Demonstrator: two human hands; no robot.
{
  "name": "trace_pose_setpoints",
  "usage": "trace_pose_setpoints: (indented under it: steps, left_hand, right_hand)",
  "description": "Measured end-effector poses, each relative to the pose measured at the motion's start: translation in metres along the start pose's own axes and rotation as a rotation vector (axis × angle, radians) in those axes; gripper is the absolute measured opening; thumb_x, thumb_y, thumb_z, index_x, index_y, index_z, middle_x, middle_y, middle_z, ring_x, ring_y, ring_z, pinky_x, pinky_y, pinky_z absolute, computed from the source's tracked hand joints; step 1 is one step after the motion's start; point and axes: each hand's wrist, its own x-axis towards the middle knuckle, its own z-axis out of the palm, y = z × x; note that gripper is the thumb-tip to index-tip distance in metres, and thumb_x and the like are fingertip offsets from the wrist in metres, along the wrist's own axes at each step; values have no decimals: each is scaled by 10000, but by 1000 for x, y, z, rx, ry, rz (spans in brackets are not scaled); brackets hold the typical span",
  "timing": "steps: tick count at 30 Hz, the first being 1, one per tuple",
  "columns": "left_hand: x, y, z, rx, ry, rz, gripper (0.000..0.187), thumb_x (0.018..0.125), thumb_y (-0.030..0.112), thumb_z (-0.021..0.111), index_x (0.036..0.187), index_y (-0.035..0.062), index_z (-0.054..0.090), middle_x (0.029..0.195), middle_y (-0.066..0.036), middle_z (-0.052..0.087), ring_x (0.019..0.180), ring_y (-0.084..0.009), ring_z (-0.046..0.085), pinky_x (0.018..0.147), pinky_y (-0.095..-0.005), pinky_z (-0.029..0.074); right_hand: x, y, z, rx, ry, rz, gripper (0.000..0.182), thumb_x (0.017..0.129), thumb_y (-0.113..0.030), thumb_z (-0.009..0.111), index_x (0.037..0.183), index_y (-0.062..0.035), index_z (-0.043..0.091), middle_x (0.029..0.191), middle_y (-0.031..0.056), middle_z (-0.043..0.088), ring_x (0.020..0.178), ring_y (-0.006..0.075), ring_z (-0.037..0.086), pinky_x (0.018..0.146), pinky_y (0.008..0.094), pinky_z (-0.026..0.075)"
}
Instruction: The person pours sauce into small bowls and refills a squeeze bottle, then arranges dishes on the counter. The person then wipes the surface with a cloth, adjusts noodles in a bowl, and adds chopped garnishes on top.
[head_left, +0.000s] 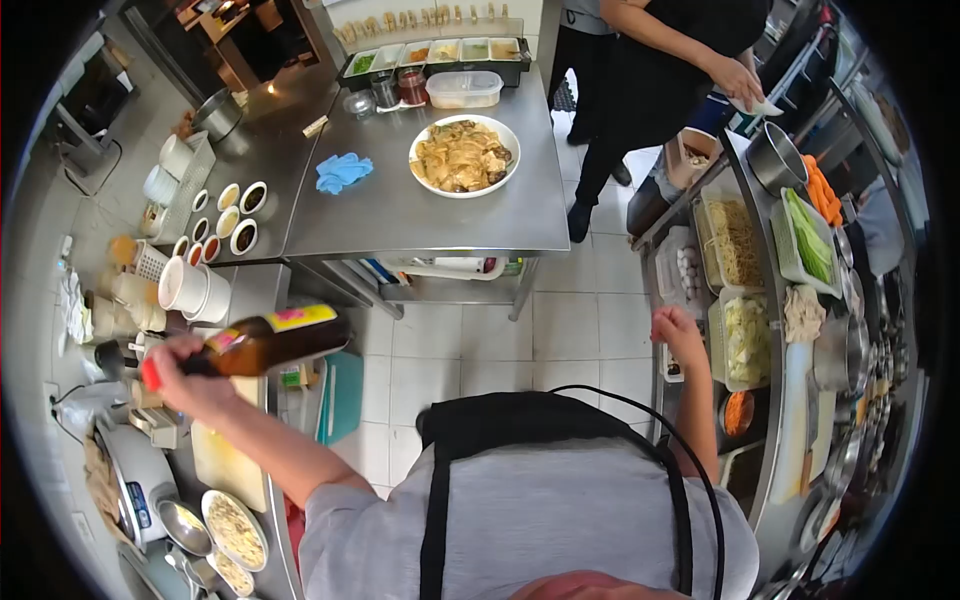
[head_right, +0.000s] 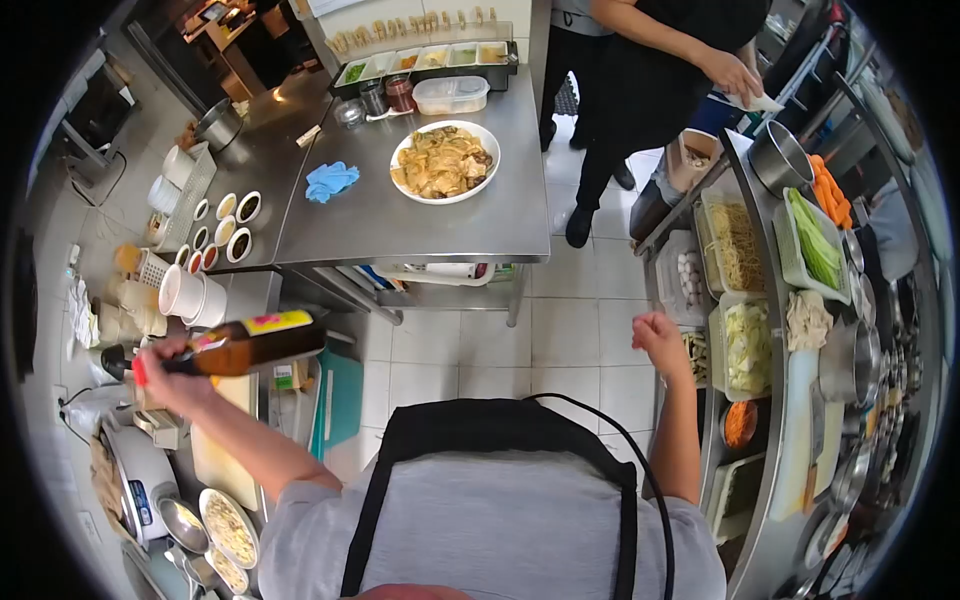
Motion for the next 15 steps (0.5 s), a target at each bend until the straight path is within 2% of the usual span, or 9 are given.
trace_pose_setpoints:
  steps: [2, 4, 8, 11, 15]
  left_hand:
    - [-14, -17, 38, 3, -60, -55, 146, 782, 145, 488, 695, 42, 433, 582, -45, 440, 530, -149, 431, 525, -269, 386]
    - [-22, -29, 70, -54, -98, -91, 139, 779, 135, 495, 695, 44, 434, 572, -41, 440, 528, -150, 447, 534, -274, 403]
    - [-5, -75, 115, -66, -164, -99, 110, 767, 100, 504, 706, 36, 439, 573, -44, 450, 524, -148, 457, 535, -277, 411]
    - [15, -111, 135, -62, -216, -138, 76, 755, 58, 504, 713, 23, 451, 576, -49, 469, 523, -144, 469, 539, -264, 413]
    - [45, -157, 161, 9, -263, -199, 70, 747, 49, 515, 718, 19, 458, 572, -48, 473, 518, -139, 469, 534, -257, 409]
  right_hand:
    - [1, 11, -10, -21, -6, 114, 141, 817, -168, 492, 833, -28, 510, 618, 0, 492, 551, 87, 486, 514, 193, 387]
    - [10, 17, -12, 42, -37, 127, 152, 799, -151, 512, 858, -11, 513, 646, 10, 512, 579, 89, 495, 531, 204, 396]
    - [49, 15, 7, -18, -70, 54, 186, 779, -133, 536, 900, 6, 509, 679, 18, 526, 614, 89, 501, 557, 214, 409]
    - [66, -6, 27, -128, -92, 75, 211, 770, -130, 547, 918, 13, 504, 688, 20, 531, 621, 89, 499, 573, 213, 411]
    - [94, -29, 58, -127, -53, 54, 225, 758, -141, 566, 913, 13, 513, 702, 19, 535, 620, 86, 491, 573, 214, 405]
